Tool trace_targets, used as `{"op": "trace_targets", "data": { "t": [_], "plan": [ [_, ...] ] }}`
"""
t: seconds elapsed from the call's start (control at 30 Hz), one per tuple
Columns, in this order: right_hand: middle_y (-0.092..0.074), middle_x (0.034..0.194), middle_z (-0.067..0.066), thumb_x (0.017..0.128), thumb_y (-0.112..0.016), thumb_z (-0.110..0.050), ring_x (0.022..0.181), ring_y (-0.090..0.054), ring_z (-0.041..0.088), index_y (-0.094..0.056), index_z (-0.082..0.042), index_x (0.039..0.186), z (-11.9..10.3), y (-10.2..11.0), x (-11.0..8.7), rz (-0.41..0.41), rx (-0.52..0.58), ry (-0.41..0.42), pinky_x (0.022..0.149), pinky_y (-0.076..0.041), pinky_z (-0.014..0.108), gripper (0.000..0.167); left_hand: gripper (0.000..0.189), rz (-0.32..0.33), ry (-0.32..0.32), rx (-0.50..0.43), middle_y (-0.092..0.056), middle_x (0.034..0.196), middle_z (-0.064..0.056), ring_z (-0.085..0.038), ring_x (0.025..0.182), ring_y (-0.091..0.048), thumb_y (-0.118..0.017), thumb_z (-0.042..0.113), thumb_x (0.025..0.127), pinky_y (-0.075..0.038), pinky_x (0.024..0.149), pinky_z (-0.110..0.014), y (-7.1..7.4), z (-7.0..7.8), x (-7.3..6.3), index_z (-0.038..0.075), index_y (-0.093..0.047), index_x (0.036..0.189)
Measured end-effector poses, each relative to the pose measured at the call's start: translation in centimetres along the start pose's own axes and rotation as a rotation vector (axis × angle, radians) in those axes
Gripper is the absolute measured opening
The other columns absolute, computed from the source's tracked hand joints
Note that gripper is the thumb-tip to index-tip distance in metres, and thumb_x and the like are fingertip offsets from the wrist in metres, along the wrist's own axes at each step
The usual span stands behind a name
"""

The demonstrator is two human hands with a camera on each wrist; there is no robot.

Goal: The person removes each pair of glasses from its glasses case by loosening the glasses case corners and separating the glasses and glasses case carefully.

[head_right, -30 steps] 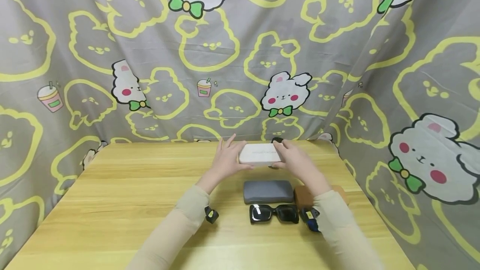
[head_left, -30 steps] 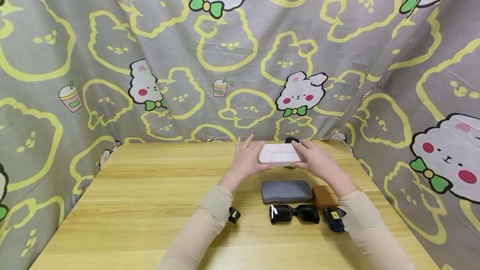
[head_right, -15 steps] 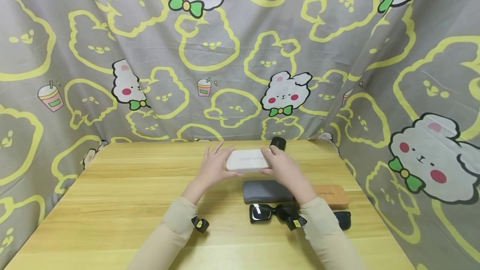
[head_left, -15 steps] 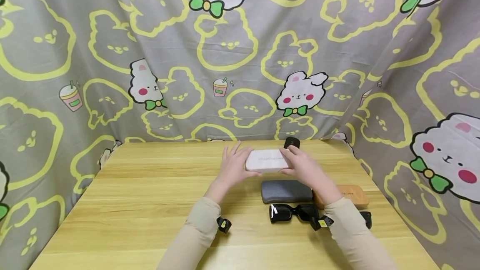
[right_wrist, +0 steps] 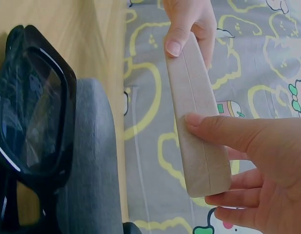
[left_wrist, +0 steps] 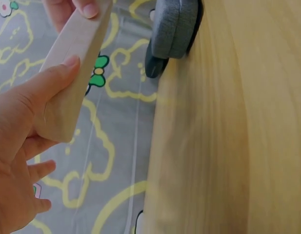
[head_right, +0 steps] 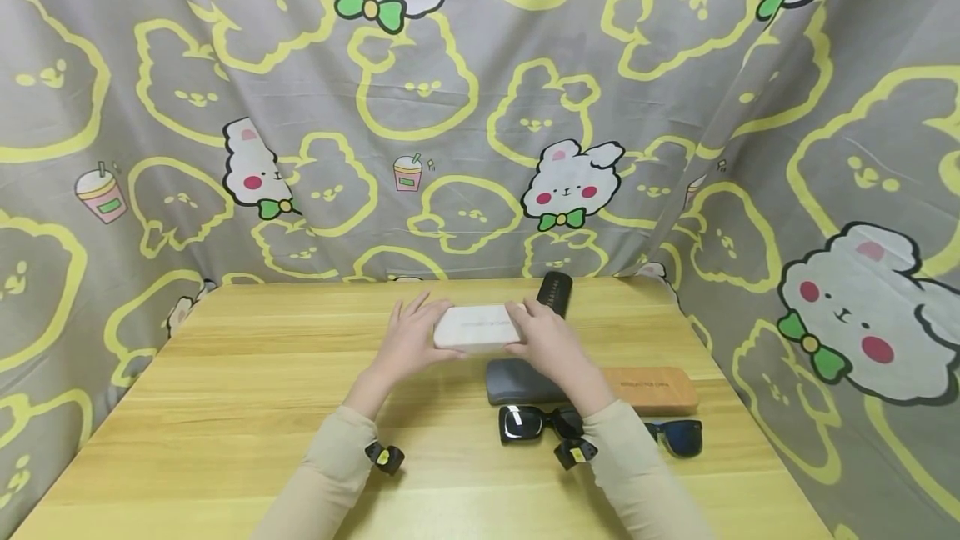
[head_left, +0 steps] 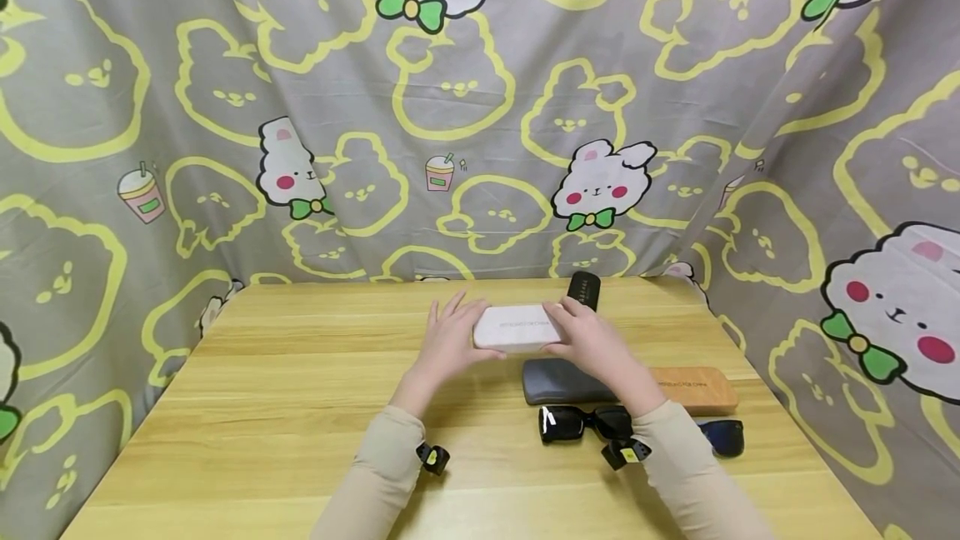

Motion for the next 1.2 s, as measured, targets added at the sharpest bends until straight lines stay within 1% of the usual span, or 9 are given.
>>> {"op": "trace_targets", "data": {
  "t": [0.13,0.23,0.33,0.43,0.57,0.67,0.77,1.0,1.2],
  "plan": [
    [-0.062,0.115,0.016,0.073,-0.084,-0.035,0.095,-0.064,0.031,-0.059,-0.006,0.132,-0.5,-0.4,0.0,-0.012,0.008,-0.006,0.079,-0.056,0.046,0.070,0.088,-0.003,0.004,-0.006,-0.054,0.144,-0.003,-0.032,0.146,-0.031,-0.084,0.053,0.064,-0.010,0.117,-0.066,0.2,-0.4,-0.5,0.019,-0.053,0.138],
    [-0.062,0.119,0.017,0.074,-0.083,-0.038,0.098,-0.064,0.031,-0.058,-0.007,0.134,-0.8,-0.7,0.1,-0.030,0.010,-0.021,0.081,-0.056,0.046,0.072,0.088,0.001,0.004,-0.008,-0.055,0.144,-0.003,-0.032,0.146,-0.031,-0.085,0.053,0.064,-0.010,0.118,-0.066,0.4,-0.7,-0.9,0.019,-0.053,0.138],
    [-0.062,0.118,0.016,0.074,-0.083,-0.039,0.096,-0.063,0.029,-0.057,-0.008,0.135,-1.2,-1.0,0.2,-0.039,0.014,-0.028,0.079,-0.056,0.044,0.073,0.088,0.007,0.005,-0.021,-0.056,0.143,-0.003,-0.032,0.146,-0.032,-0.086,0.051,0.063,-0.009,0.118,-0.066,0.5,-1.1,-1.3,0.018,-0.053,0.138],
    [-0.063,0.115,0.014,0.073,-0.084,-0.039,0.093,-0.063,0.027,-0.057,-0.008,0.135,-1.6,-1.2,0.2,-0.032,0.010,-0.026,0.077,-0.056,0.042,0.074,0.087,0.011,0.005,-0.031,-0.057,0.142,-0.001,-0.033,0.146,-0.032,-0.086,0.050,0.063,-0.010,0.117,-0.067,0.5,-1.5,-1.7,0.017,-0.054,0.137],
    [-0.062,0.114,0.013,0.072,-0.085,-0.038,0.094,-0.062,0.026,-0.057,-0.009,0.135,-2.1,-1.6,0.4,-0.029,0.011,-0.032,0.078,-0.055,0.040,0.075,0.086,0.001,0.025,-0.063,-0.057,0.142,0.000,-0.032,0.146,-0.031,-0.087,0.048,0.064,-0.011,0.117,-0.068,0.5,-2.1,-2.2,0.017,-0.054,0.137],
    [-0.062,0.113,0.012,0.071,-0.085,-0.038,0.092,-0.061,0.024,-0.057,-0.009,0.136,-2.5,-2.0,0.4,-0.035,0.015,-0.035,0.077,-0.055,0.039,0.076,0.085,-0.011,0.044,-0.096,-0.056,0.142,-0.001,-0.032,0.147,-0.030,-0.087,0.045,0.064,-0.009,0.117,-0.068,0.5,-2.5,-2.6,0.017,-0.054,0.137],
    [-0.063,0.112,0.012,0.070,-0.086,-0.038,0.090,-0.061,0.022,-0.057,-0.010,0.136,-2.9,-2.4,0.4,-0.041,0.018,-0.038,0.075,-0.055,0.037,0.077,0.085,-0.021,0.054,-0.110,-0.056,0.143,-0.003,-0.033,0.147,-0.030,-0.087,0.045,0.065,-0.010,0.117,-0.068,0.5,-2.8,-3.1,0.016,-0.054,0.137],
    [-0.062,0.113,0.012,0.069,-0.086,-0.039,0.088,-0.061,0.021,-0.057,-0.011,0.136,-3.6,-3.5,0.4,-0.064,0.041,-0.055,0.071,-0.054,0.036,0.078,0.091,-0.056,0.075,-0.113,-0.054,0.144,-0.007,-0.034,0.144,-0.035,-0.086,0.045,0.066,-0.016,0.117,-0.066,0.6,-3.4,-4.1,0.014,-0.049,0.142],
    [-0.063,0.114,0.013,0.069,-0.087,-0.042,0.088,-0.061,0.022,-0.059,-0.010,0.135,-4.3,-4.0,0.4,-0.070,0.049,-0.060,0.073,-0.054,0.037,0.078,0.087,-0.075,0.082,-0.137,-0.055,0.143,-0.007,-0.035,0.143,-0.037,-0.086,0.041,0.068,-0.019,0.116,-0.066,0.6,-4.0,-4.6,0.014,-0.049,0.142]
  ]
}}
Point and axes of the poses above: each hand's wrist, its own x-axis towards the middle knuckle, its own y-axis out of the back of the hand, z = x × y, the point moved 5 cm from there along x, towards the middle knuckle
